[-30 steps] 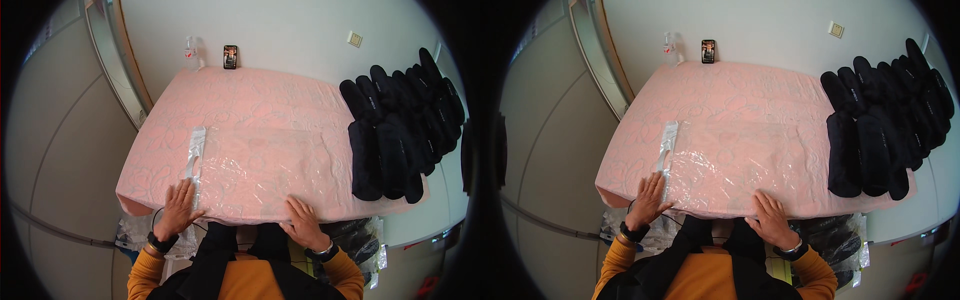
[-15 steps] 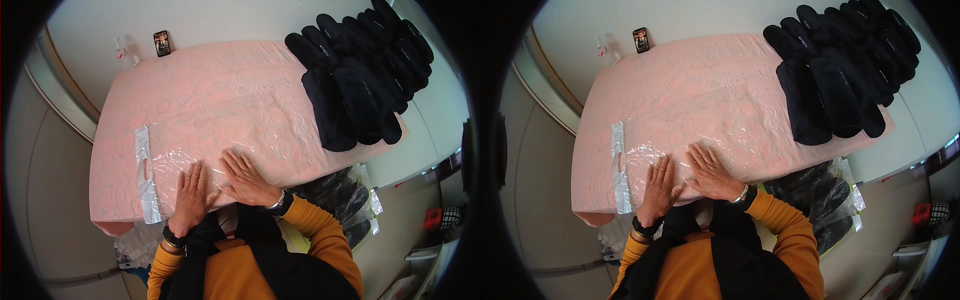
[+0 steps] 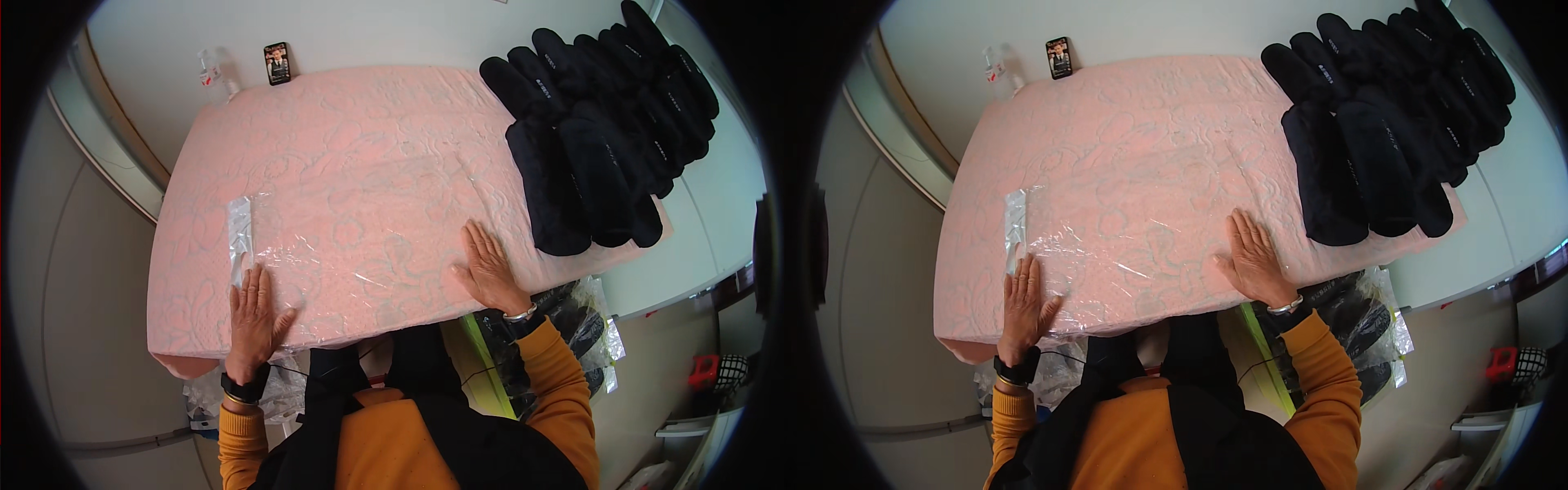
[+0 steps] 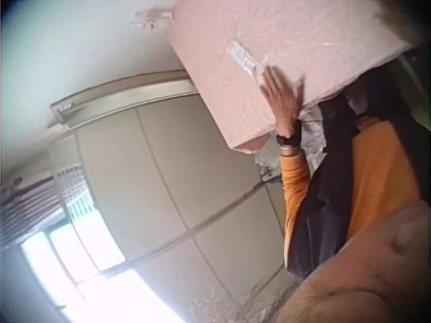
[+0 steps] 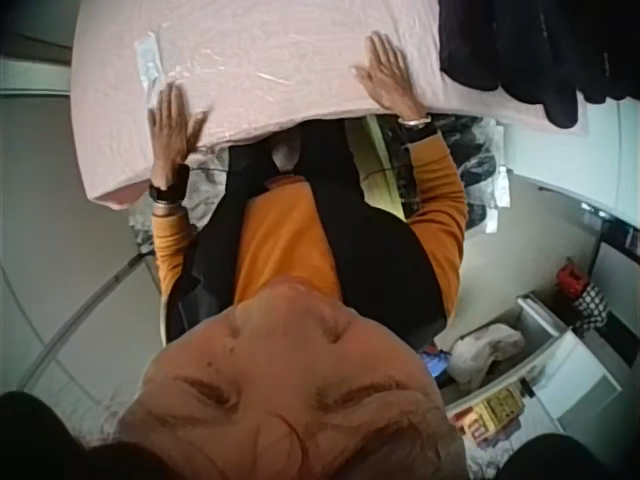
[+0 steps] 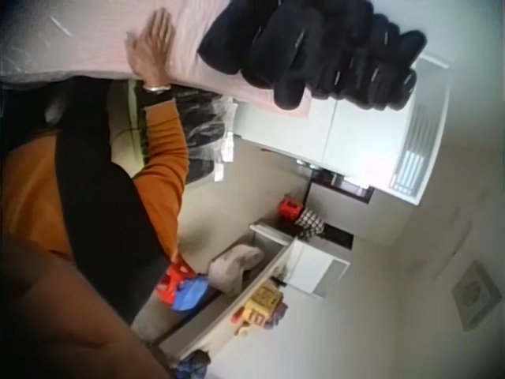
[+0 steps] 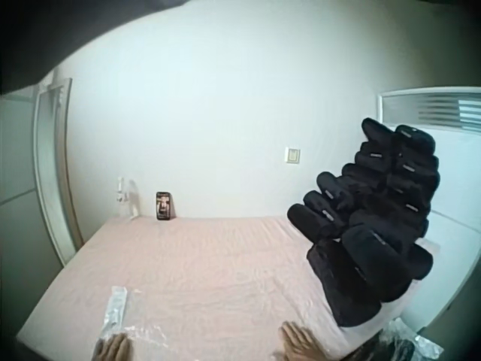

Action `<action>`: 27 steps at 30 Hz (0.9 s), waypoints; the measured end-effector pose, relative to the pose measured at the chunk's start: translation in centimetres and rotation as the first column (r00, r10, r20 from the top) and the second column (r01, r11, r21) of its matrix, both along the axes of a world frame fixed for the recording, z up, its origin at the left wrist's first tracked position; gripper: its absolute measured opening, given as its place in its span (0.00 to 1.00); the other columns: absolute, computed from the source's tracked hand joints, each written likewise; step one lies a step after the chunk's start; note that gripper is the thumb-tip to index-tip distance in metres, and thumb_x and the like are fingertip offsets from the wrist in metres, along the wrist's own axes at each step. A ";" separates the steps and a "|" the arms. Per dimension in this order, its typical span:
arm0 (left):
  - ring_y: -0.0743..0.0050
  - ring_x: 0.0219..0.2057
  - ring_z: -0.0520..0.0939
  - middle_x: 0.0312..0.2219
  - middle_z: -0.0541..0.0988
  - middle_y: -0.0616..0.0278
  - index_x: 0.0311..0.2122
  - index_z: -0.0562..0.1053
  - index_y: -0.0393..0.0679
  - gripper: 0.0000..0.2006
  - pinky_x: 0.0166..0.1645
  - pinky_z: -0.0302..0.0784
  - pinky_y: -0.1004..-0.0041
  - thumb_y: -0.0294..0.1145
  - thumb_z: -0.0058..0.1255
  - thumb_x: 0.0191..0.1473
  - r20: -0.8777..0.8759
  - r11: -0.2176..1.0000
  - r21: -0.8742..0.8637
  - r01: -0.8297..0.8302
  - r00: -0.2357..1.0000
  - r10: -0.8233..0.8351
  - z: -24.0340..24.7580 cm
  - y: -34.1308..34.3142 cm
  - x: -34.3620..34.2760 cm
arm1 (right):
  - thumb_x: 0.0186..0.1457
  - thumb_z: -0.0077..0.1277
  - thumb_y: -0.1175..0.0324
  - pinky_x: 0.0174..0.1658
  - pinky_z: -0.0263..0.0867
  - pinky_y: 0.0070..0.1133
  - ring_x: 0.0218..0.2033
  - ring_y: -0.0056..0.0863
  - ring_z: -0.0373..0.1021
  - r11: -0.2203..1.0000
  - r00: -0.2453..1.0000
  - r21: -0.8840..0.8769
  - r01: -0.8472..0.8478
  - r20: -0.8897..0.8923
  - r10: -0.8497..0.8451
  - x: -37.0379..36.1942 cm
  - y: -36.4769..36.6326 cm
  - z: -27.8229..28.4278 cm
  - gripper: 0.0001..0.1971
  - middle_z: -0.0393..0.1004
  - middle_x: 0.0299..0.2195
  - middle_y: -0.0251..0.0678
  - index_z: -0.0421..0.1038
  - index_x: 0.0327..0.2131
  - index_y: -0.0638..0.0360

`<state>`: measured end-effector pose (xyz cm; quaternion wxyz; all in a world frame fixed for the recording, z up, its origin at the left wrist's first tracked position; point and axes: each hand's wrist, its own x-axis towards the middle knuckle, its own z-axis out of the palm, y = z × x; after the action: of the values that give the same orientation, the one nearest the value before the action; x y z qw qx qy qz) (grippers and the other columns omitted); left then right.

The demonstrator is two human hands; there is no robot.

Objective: The person smooths a plastic bag on a table, picks up a phone, and then returns to smoothing the bag. They pick up a black cushion, slide it into the plastic bag, and lift the packaged cushion from the table.

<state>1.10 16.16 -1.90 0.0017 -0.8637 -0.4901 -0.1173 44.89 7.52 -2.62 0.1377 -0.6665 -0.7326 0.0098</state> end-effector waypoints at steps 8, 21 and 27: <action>0.41 0.61 0.63 0.61 0.62 0.45 0.62 0.62 0.38 0.37 0.65 0.54 0.50 0.42 0.61 0.49 0.166 0.970 0.235 0.055 0.981 -0.095 4.5 -4.9 -1.6 | 0.61 0.45 0.54 0.69 0.39 0.38 0.68 0.48 0.45 0.958 0.957 0.064 0.280 0.056 -0.284 -5.6 -2.7 2.1 0.39 0.47 0.67 0.56 0.44 0.66 0.71; 0.50 0.47 0.75 0.49 0.74 0.51 0.43 0.73 0.39 0.16 0.51 0.73 0.62 0.22 0.47 0.45 0.061 0.971 -0.123 0.207 0.978 -0.201 6.0 -6.4 0.9 | 0.55 0.55 0.64 0.51 0.65 0.35 0.50 0.49 0.65 0.977 0.992 -0.212 0.025 -0.117 -0.051 -14.6 -9.5 9.5 0.26 0.65 0.52 0.49 0.63 0.55 0.63; 0.51 0.49 0.75 0.50 0.73 0.47 0.46 0.72 0.38 0.17 0.55 0.69 0.61 0.23 0.47 0.48 0.074 0.971 0.216 0.104 0.990 -0.122 2.6 -3.9 0.5 | 0.54 0.53 0.75 0.55 0.64 0.33 0.54 0.47 0.65 0.806 0.605 0.038 -0.590 -0.641 0.473 -16.8 -8.4 7.7 0.24 0.67 0.52 0.48 0.64 0.56 0.62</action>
<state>1.64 12.25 0.72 0.0657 -0.8792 -0.4245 -0.2059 28.12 -0.90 5.10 0.3020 -0.3846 -0.8053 0.3351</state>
